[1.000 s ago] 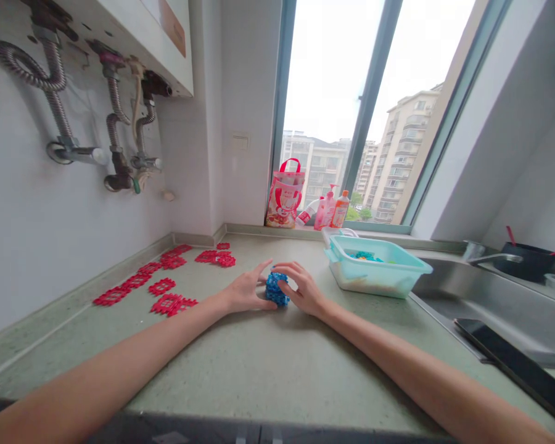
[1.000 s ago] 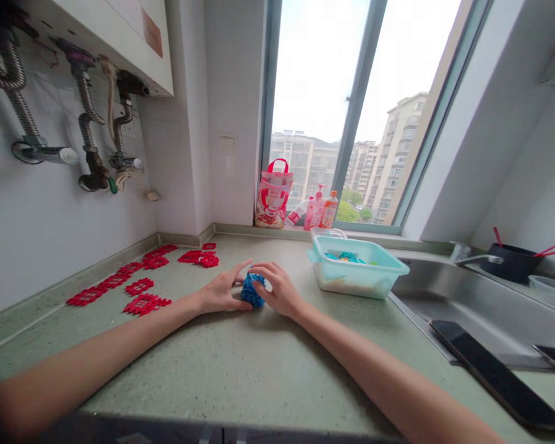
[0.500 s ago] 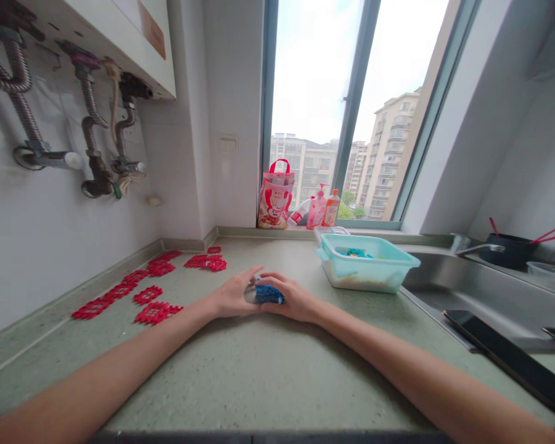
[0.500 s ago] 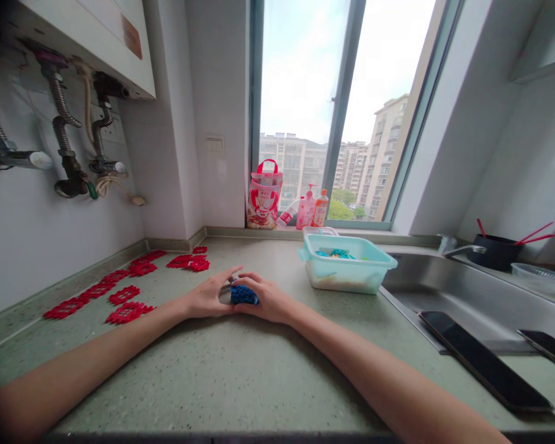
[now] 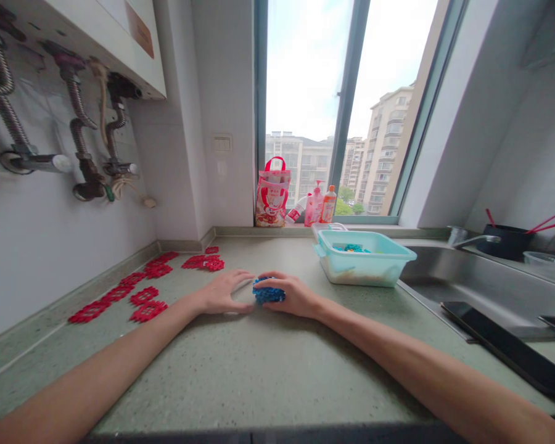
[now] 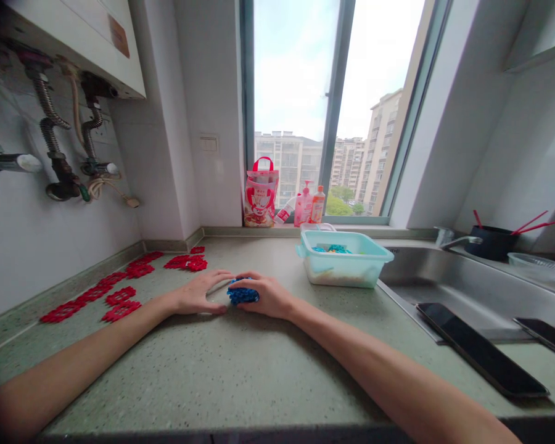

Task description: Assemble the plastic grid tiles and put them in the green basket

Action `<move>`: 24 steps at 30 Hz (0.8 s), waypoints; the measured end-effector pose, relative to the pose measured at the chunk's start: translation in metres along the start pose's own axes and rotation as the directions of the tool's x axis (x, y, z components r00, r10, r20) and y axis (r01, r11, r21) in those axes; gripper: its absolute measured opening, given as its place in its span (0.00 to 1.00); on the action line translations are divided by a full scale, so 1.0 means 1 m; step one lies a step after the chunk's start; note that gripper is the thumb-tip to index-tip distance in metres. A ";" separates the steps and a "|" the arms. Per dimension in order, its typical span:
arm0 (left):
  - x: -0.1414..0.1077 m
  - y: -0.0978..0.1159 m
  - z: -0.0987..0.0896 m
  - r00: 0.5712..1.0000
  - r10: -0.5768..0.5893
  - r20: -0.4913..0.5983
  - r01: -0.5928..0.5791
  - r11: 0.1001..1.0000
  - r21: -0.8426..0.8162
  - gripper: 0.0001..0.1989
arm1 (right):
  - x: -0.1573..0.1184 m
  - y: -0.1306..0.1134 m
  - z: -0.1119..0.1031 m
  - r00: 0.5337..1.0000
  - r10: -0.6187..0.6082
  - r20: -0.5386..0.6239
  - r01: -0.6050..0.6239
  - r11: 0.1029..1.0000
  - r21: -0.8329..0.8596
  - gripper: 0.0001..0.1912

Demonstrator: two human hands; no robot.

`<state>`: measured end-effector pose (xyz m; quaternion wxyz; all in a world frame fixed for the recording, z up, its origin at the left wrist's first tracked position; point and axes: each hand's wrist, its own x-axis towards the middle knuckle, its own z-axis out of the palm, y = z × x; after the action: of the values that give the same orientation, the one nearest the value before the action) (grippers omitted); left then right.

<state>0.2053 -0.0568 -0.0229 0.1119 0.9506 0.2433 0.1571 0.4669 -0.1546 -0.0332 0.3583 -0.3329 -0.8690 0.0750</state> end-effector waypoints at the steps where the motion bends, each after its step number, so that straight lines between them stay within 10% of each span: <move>1: 0.000 0.000 0.000 1.000 0.001 0.000 -0.001 1.000 -0.003 0.44 | 0.000 0.000 -0.002 1.000 0.001 -0.007 -0.001 1.000 -0.008 0.25; 9: -0.001 -0.004 -0.001 1.000 -0.003 0.019 0.002 1.000 0.012 0.46 | -0.004 0.009 -0.099 0.942 -0.063 -0.330 -0.062 0.932 -0.356 0.22; 15: -0.002 -0.002 -0.002 0.999 -0.018 0.029 0.017 1.000 0.012 0.45 | -0.048 0.044 -0.195 0.833 0.039 -0.552 -0.439 0.655 -0.616 0.20; 24: -0.002 0.008 -0.005 0.982 -0.144 0.124 0.126 0.982 0.141 0.53 | -0.074 0.058 -0.219 0.811 0.117 -0.573 -0.542 0.518 -0.662 0.20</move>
<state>0.2052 -0.0644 -0.0168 0.0750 0.9456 0.3090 0.0685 0.6833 -0.1805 0.0635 0.3413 -0.6287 -0.6126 -0.3362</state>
